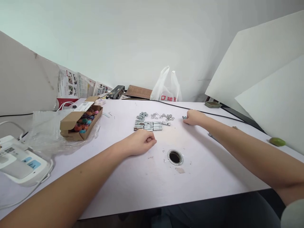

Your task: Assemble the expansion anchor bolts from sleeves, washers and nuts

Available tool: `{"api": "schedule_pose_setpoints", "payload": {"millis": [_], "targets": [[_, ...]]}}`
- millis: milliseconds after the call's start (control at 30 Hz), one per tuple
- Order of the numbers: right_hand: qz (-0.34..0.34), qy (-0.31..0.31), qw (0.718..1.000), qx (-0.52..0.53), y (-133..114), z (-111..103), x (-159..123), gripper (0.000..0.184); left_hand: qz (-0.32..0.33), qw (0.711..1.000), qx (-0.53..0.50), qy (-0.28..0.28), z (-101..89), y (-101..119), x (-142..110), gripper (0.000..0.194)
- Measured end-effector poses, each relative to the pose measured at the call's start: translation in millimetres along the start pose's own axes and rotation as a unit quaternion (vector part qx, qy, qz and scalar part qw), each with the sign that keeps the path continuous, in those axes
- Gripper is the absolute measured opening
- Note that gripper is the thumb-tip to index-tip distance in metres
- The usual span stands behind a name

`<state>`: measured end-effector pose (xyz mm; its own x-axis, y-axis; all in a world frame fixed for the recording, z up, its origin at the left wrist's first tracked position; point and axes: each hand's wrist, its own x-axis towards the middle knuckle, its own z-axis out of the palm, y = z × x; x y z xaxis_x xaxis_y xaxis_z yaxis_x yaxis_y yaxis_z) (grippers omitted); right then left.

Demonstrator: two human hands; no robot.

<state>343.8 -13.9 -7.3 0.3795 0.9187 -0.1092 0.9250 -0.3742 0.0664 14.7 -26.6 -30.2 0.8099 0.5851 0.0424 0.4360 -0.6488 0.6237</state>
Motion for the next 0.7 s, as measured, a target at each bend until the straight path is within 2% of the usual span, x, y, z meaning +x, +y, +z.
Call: {"api": "schedule_pose_setpoints", "payload": {"millis": [100,167,267,300,367,433,500,600,700], "targets": [[0.0,-0.014,0.999,0.035,0,-2,4,0.016,-0.001,1.0,-0.004,0.0,0.1,-1,0,0.028],[-0.001,-0.033,0.997,0.065,-2,-6,1,0.021,-0.014,1.0,-0.012,0.01,2.6,-3,2,0.028],[-0.013,-0.009,0.989,0.147,-18,-13,-20,0.028,-0.073,0.994,-0.033,0.071,7.8,-5,6,0.035],[-0.031,0.018,0.982,0.185,-29,-15,-31,0.027,-0.097,0.989,-0.052,0.096,8.8,-4,8,0.04],[-0.124,0.065,0.959,0.245,-56,-16,-56,0.022,-0.13,0.977,-0.108,0.132,8.6,-2,9,0.048],[-0.224,0.066,0.927,0.294,-85,-11,-79,0.017,-0.131,0.966,-0.163,0.155,5.3,2,10,0.05],[-0.309,0.051,0.896,0.314,-107,-2,-95,0.014,-0.105,0.961,-0.19,0.174,1.0,5,9,0.048],[-0.35,0.034,0.871,0.342,-120,15,-104,0.019,-0.077,0.966,-0.156,0.192,-2.1,6,10,0.041],[-0.34,0.015,0.876,0.342,-108,23,-97,0.022,-0.09,0.974,-0.099,0.183,1.4,6,11,0.037]]}}
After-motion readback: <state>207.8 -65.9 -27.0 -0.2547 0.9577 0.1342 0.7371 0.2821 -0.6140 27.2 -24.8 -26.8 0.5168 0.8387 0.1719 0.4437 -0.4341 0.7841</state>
